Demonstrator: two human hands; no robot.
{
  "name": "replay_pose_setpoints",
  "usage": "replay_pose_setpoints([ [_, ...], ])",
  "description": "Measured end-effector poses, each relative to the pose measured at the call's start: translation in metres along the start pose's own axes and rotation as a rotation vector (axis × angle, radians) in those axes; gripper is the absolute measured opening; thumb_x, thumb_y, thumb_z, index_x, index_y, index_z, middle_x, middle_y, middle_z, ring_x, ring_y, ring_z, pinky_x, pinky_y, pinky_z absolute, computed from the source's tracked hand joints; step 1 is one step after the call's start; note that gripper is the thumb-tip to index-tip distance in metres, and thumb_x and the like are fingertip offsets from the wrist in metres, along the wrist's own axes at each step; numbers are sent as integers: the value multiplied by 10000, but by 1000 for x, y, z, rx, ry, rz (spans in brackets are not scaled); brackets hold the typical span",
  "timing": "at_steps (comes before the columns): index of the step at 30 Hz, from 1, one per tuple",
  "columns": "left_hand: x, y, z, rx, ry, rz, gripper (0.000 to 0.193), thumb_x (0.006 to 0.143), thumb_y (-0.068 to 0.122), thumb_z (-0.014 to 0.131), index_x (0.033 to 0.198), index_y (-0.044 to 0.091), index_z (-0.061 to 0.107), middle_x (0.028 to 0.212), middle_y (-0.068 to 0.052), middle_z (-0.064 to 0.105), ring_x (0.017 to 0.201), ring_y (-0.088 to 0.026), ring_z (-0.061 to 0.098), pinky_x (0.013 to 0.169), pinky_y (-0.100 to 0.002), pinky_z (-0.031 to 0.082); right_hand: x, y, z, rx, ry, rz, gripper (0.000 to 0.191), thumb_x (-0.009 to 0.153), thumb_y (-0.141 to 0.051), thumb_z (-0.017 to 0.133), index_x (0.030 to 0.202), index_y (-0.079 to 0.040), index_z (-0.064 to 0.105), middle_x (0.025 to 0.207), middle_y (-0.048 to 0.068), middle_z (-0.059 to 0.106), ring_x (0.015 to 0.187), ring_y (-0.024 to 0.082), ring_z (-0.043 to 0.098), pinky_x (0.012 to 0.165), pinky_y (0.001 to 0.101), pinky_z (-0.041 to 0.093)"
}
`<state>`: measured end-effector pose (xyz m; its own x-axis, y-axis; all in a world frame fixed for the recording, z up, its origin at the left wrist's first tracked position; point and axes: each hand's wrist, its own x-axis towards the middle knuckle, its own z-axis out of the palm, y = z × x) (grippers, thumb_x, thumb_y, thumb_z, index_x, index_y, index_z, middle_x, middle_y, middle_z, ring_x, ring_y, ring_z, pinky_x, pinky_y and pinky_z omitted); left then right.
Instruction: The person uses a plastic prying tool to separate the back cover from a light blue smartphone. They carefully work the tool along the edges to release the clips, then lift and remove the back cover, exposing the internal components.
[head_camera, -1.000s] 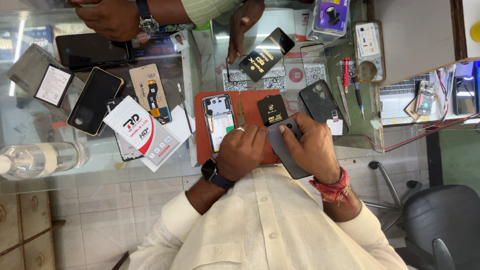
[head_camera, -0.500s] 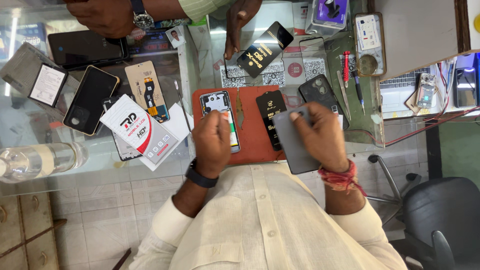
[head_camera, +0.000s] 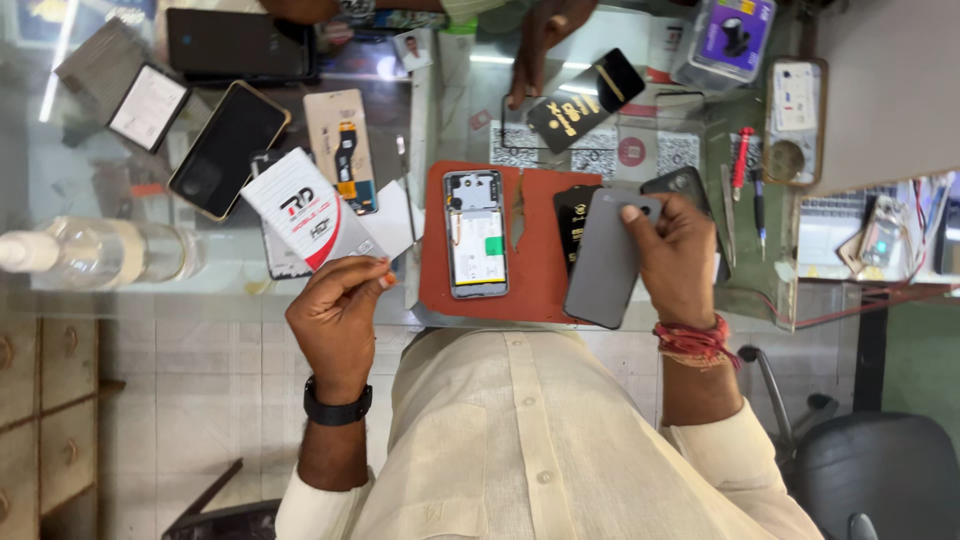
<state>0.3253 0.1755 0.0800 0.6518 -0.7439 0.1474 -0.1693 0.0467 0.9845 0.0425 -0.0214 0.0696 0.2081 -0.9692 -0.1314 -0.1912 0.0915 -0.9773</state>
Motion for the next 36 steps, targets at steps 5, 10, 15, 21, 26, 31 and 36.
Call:
replay_pose_setpoints([
  [5, -20, -8, -24, -26, 126, -20, 129, 910, -117, 730, 1026, -63, 734, 932, -99, 735, 853, -131, 706, 792, -253, 597, 11, 14, 29, -212, -98, 57, 173, 975, -92, 716, 1071, 48, 679, 802, 61, 722, 642, 63, 635, 530, 222, 476],
  [10, -41, -30, -45, -56, 246, -119, 76, 986, -20, 662, 1016, -43, 727, 838, -49, 696, 706, -78, 605, 629, -216, 492, 17, 11, 46, -492, -88, -207, 309, 901, -176, 819, 1121, 8, 703, 828, 92, 722, 687, 155, 668, 596, 280, 524],
  [15, -53, -51, -53, -55, 347, -194, 207, 1074, 127, 624, 953, -25, 695, 759, -27, 605, 638, -64, 480, 569, -227, 393, 0, -16, 68, -967, 79, -817, 377, 763, -235, 896, 1064, -60, 750, 939, 155, 660, 784, 301, 669, 653, 378, 532],
  [21, -46, -44, -17, -789, 164, -329, 373, 1085, 255, 532, 1219, -69, 657, 1165, -205, 721, 1018, -261, 714, 944, -404, 574, -34, -45, 100, -509, -341, -660, 225, 920, -117, 817, 1117, -46, 736, 1041, 98, 698, 757, 196, 673, 664, 321, 526],
  [26, -37, -25, 0, -1084, -206, -422, 679, 1090, 490, 379, 1492, -53, 449, 1467, -240, 563, 1337, -303, 586, 1170, -464, 429, -62, -63, 131, -418, -471, -857, 273, 841, -36, 779, 1109, -22, 733, 1068, 115, 700, 849, 265, 708, 720, 352, 564],
  [31, -26, -17, -10, -1086, -392, -408, 868, 1053, 642, 376, 1583, -46, 369, 1580, -201, 477, 1399, -300, 500, 1200, -489, 391, -71, -75, 152, -458, -358, -896, 213, 844, 14, 783, 1051, -21, 743, 1000, 118, 691, 846, 294, 704, 716, 378, 556],
  [36, -13, -16, -33, -1127, -571, -413, 1015, 996, 774, 366, 1618, -26, 315, 1598, -253, 444, 1441, -321, 486, 1240, -518, 361, -77, -64, 162, -461, -237, -926, 159, 828, 79, 737, 953, -15, 711, 959, 119, 701, 833, 275, 702, 720, 365, 551],
])
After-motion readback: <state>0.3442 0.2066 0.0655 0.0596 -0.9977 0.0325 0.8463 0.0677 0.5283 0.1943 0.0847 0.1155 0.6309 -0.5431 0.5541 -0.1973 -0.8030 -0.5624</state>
